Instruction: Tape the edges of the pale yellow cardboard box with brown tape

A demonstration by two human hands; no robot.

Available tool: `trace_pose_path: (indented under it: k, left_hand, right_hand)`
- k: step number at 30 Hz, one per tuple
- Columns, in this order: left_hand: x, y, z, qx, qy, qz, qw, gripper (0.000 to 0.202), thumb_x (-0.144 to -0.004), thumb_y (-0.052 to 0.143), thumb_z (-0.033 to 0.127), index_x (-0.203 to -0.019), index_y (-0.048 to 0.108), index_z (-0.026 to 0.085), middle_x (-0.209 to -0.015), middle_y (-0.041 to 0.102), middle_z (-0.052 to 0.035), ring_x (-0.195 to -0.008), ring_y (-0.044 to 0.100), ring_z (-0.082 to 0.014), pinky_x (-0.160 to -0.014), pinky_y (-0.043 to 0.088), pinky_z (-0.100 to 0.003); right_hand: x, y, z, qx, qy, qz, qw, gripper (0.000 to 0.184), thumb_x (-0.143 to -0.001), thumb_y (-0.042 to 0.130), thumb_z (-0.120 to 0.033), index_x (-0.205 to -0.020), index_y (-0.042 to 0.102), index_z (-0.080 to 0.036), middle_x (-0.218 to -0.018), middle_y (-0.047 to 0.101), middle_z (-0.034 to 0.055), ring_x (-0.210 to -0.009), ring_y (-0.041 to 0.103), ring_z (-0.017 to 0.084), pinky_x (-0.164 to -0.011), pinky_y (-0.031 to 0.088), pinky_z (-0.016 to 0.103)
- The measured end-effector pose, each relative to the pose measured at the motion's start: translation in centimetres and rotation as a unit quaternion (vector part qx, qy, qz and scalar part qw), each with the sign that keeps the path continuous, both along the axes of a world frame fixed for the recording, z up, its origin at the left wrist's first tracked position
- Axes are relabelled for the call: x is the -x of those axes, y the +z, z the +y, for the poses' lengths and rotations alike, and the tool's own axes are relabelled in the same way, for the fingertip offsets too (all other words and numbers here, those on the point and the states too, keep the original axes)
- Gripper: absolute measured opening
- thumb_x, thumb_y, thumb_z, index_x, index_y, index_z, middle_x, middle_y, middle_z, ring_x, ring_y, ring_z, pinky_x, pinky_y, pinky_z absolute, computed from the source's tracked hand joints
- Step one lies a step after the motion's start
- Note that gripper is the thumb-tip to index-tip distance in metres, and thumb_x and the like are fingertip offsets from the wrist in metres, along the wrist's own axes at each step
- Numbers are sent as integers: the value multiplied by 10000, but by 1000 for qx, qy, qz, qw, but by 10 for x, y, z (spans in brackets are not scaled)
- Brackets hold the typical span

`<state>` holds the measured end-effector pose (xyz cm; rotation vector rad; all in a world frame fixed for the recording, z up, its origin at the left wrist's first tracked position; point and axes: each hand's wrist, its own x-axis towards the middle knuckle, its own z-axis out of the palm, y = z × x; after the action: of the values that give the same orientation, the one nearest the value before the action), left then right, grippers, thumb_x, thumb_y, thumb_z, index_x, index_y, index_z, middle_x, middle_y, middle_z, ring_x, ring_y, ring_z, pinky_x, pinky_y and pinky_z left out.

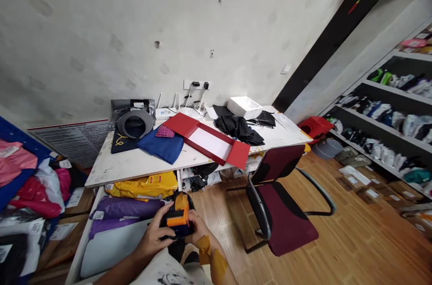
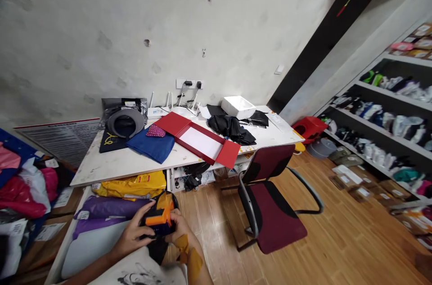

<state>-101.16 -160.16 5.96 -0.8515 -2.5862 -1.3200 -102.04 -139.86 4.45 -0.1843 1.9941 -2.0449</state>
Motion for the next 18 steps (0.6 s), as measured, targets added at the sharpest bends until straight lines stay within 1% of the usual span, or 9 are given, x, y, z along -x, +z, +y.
trace_pose_path:
  k: [2,4,6,8,10,12,14,16,18]
  left_hand:
    - [-4,1,-3,-6,5,-2,1000,212,-811,547,147,-685,716,176,-1521,309,-86,-1343,394,-272,-1106,360,-408]
    - [-4,9,-7,10,1,-31,999,223,-825,526,136,-718,718,175,-1480,371,-100,-1325,412,-259,-1107,358,-398]
    - [-2,18,-13,13,-4,-57,998,223,-834,514,129,-770,722,177,-1434,424,-119,-1313,428,-252,-1107,359,-394]
    - [-1,24,-21,-15,3,-66,998,237,-854,493,149,-787,719,177,-1406,443,-129,-1307,438,-244,-1102,366,-384]
    - [-3,23,-30,-56,15,-67,996,253,-869,492,199,-749,713,177,-1386,454,-128,-1287,460,-239,-1086,383,-370]
    - [-9,19,-39,-84,22,-98,991,234,-851,551,273,-703,711,189,-1372,476,-109,-1276,471,-254,-1089,380,-377]
    - [-16,17,-47,-89,39,-155,983,155,-807,621,323,-831,730,216,-1363,508,-97,-1268,484,-278,-1086,388,-406]
    - [-21,17,-53,-71,69,-221,970,333,-775,660,326,-1097,677,245,-1361,531,-98,-1266,493,-297,-1069,412,-434]
    - [-24,21,-57,-42,86,-246,965,496,-764,672,323,-1249,588,262,-1358,546,-104,-1270,493,-307,-1057,426,-447]
  right_hand:
    - [2,6,-4,-90,9,32,995,535,-396,690,-53,-907,748,-202,-961,592,29,-888,565,224,-820,485,345]
    - [3,17,-9,-148,19,48,988,583,-461,634,-38,-1007,725,-220,-1002,571,47,-915,559,228,-843,481,353]
    - [5,28,-14,-197,33,74,977,664,-503,609,-30,-1127,681,-246,-1113,554,83,-1027,531,268,-919,452,397]
    - [8,31,-16,-226,67,93,967,739,-487,660,-63,-1196,646,-271,-1259,501,106,-1166,445,334,-1009,383,463]
    - [11,26,-16,-199,121,88,969,793,-454,741,-159,-1229,627,-280,-1382,405,105,-1275,333,385,-1084,281,515]
    - [13,14,-18,-125,120,47,984,710,-494,738,-255,-1198,649,-263,-1392,378,96,-1327,286,377,-1123,209,517]
    - [14,2,-24,-65,44,-7,997,500,-586,664,-273,-1082,701,-229,-1292,449,99,-1313,336,332,-1125,224,487]
    - [13,-5,-35,-26,-50,-47,997,337,-646,620,-278,-965,703,-205,-1133,542,98,-1199,463,289,-1071,327,454]
    - [13,-6,-50,2,-118,-78,990,316,-673,648,-341,-955,652,-198,-949,607,72,-978,577,250,-922,456,411]
